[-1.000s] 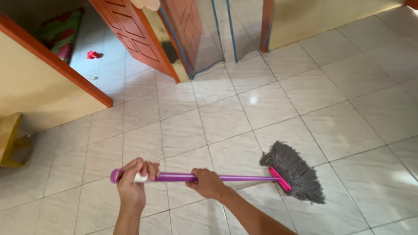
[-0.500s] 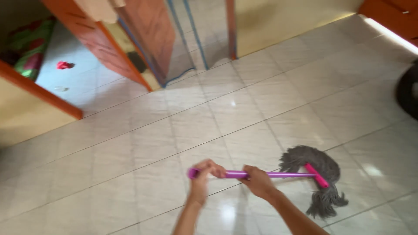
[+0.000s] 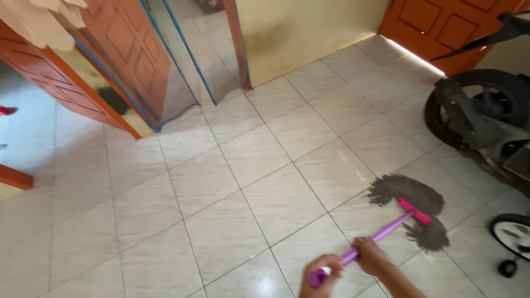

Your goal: Mopping a tiled floor in an indoor entryway area.

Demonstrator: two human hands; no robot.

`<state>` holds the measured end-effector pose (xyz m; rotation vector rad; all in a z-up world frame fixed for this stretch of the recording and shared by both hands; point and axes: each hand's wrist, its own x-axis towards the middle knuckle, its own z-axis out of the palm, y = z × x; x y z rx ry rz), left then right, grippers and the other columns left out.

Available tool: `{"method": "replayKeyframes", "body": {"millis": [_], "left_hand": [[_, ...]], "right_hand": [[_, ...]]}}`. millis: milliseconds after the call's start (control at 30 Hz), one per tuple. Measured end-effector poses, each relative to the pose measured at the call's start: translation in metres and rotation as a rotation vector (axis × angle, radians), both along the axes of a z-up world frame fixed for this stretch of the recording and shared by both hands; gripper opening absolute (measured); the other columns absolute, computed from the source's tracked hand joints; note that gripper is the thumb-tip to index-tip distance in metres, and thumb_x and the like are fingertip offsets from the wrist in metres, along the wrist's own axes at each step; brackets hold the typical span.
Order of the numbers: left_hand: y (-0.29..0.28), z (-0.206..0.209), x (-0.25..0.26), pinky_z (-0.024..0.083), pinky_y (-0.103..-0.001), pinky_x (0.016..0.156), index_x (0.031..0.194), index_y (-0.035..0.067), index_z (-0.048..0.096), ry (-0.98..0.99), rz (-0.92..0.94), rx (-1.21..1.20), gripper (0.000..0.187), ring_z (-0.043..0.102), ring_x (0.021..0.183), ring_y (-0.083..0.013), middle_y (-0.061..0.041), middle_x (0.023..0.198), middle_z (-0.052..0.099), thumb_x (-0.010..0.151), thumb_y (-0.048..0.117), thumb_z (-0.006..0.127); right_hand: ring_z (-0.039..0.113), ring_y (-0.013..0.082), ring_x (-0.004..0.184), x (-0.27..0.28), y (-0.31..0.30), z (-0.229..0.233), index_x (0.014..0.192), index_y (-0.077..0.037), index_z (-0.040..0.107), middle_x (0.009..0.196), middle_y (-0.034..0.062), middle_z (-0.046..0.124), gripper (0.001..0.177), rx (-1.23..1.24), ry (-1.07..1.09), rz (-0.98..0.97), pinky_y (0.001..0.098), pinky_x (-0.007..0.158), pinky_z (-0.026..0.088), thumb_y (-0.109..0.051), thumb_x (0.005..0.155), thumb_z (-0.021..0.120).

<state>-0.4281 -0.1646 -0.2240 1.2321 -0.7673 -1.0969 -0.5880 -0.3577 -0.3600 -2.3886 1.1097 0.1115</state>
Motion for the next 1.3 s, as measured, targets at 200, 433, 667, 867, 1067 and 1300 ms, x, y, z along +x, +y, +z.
{"method": "replayKeyframes", "body": {"millis": [200, 433, 667, 867, 1067, 1300], "left_hand": [[0.099, 0.004, 0.111, 0.052, -0.037, 0.087, 0.075, 0.001, 0.058, 0.124, 0.199, -0.303, 0.033, 0.066, 0.089, -0.0238, -0.014, 0.085, 0.068, 0.102, 0.019, 0.057], [0.286, 0.122, 0.307, 0.048, -0.047, 0.082, 0.073, 0.005, 0.048, 0.25, 0.462, -0.203, 0.059, 0.049, 0.066, -0.0246, -0.008, 0.065, 0.047, 0.11, 0.048, 0.032], [0.43, 0.201, 0.462, 0.038, -0.044, 0.071, 0.068, 0.007, 0.044, 0.138, 0.428, -0.37, 0.066, 0.036, 0.057, -0.0193, -0.001, 0.054, 0.036, 0.121, 0.047, 0.036], [0.426, 0.229, 0.466, 0.041, -0.044, 0.072, 0.068, 0.014, 0.034, -0.052, 0.579, -0.103, 0.036, 0.035, 0.053, -0.0216, -0.003, 0.05, 0.033, 0.098, 0.033, 0.038], [0.341, 0.213, 0.389, 0.036, -0.041, 0.066, 0.074, 0.011, 0.037, 0.015, 0.404, -0.221, 0.026, 0.035, 0.055, -0.0212, -0.003, 0.056, 0.034, 0.092, 0.027, 0.046], [0.217, 0.15, 0.205, 0.054, -0.05, 0.087, 0.07, 0.004, 0.049, 0.089, 0.289, -0.099, 0.02, 0.053, 0.061, -0.0244, -0.009, 0.062, 0.05, 0.086, 0.015, 0.044]], "right_hand": [[0.056, 0.0264, 0.12, 0.126, 0.11, 0.06, 0.104, -0.018, 0.063, 0.117, 0.0021, 0.066, 0.029, 0.109, 0.052, -0.031, 0.0415, 0.096, 0.051, -0.033, 0.084, 0.079], [0.069, 0.0333, 0.1, 0.338, 0.3, 0.126, 0.091, -0.014, 0.069, 0.097, 0.0111, 0.071, 0.038, 0.366, -0.049, 0.193, 0.0478, 0.085, 0.054, -0.051, 0.086, 0.074], [0.069, 0.0334, 0.092, 0.476, 0.458, 0.208, 0.093, -0.009, 0.069, 0.089, 0.012, 0.071, 0.051, 0.459, -0.264, 0.285, 0.0464, 0.081, 0.054, -0.06, 0.088, 0.07], [0.068, 0.0293, 0.099, 0.474, 0.463, 0.234, 0.103, -0.013, 0.068, 0.093, 0.0081, 0.073, 0.049, 0.519, -0.218, 0.398, 0.047, 0.086, 0.049, -0.06, 0.092, 0.064], [0.069, 0.0287, 0.098, 0.383, 0.392, 0.237, 0.102, -0.013, 0.065, 0.093, 0.008, 0.073, 0.047, 0.456, -0.177, 0.266, 0.0453, 0.083, 0.053, -0.06, 0.094, 0.062], [0.071, 0.031, 0.083, 0.197, 0.281, 0.176, 0.087, -0.014, 0.068, 0.081, 0.0083, 0.071, 0.036, 0.332, -0.258, -0.037, 0.0444, 0.075, 0.054, -0.049, 0.084, 0.075]]}}
